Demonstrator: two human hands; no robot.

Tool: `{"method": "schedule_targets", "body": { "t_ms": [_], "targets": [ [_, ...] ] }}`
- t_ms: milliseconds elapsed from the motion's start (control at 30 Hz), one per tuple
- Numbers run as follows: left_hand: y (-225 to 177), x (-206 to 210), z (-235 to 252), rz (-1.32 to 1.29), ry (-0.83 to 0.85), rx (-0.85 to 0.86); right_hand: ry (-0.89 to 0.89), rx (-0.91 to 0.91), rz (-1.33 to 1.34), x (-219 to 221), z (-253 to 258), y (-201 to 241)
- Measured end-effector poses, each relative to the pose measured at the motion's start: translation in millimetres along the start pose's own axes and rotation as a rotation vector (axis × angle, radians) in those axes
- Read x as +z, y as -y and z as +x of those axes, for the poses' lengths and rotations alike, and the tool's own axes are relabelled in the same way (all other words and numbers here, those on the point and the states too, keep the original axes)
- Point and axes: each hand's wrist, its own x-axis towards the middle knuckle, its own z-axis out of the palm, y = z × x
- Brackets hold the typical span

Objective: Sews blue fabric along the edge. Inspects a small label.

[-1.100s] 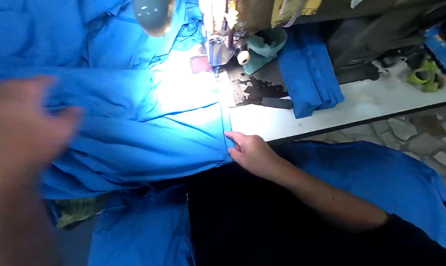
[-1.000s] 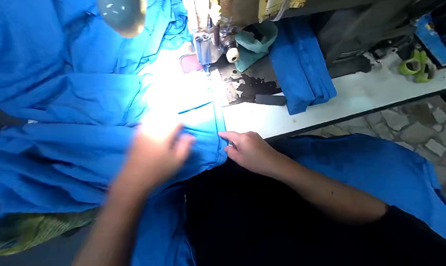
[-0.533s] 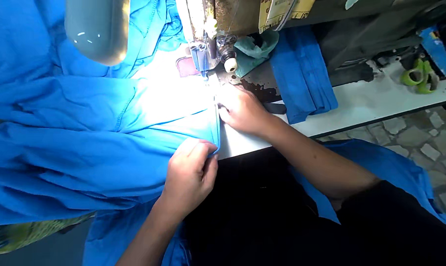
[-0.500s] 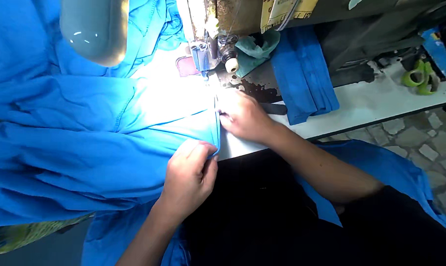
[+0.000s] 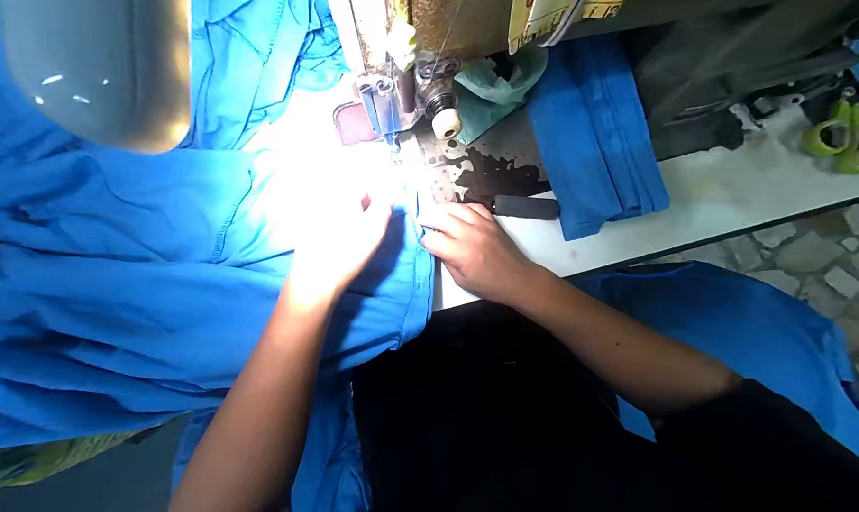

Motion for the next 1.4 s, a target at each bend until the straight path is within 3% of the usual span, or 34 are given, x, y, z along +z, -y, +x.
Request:
{"method": "schedule_targets", "body": {
  "t_ms": [133,233,333,400,567,633,733,867,967,1067,1133,1233,1400],
  "targets": [
    [-1,27,44,0.058,-0.006,0.034,-0.025,0.005,-0.002,3,-3,0],
    [8,26,44,0.109,-0.027,0.062,-0.031,0.000,0.007,2,-4,-1],
    [11,6,25,0.297,0.019,-0.172,-0.060,-0.021,0.015,2,-6,-1],
    [12,-6,17,0.441,-0.008,-0.195,-0.063,-0.028,0.000,3,-6,0],
    [17,-2,28,0.353,-0.123,0.286,-0.044,-0.023,-0.011,4,-5,1],
    [21,8,40,0.429,-0.039,0.249,-0.039,-0.015,-0.016,3,-5,0],
    [43,21,57,0.516,-0.047,0.251,-0.042,0.021,-0.011,1,-4,0],
    [23,17,71,0.615,0.099,-0.055,-0.062,0.109,-0.028,2,0,1],
    [62,48,92,0.538,-0.132,0.018,-0.068,0.116,-0.043,5,1,-1],
    [85,70,103,0.413,-0.226,0.193,-0.057,0.087,-0.062,6,1,-2],
    [81,70,94,0.352,-0.317,0.281,-0.049,0.079,-0.079,5,0,-1],
    [41,38,41,0.264,-0.188,0.316,-0.031,0.053,-0.099,2,1,-1],
    [53,29,-8,0.197,-0.063,0.350,0.070,-0.124,-0.132,0,14,-3]
  ]
}}
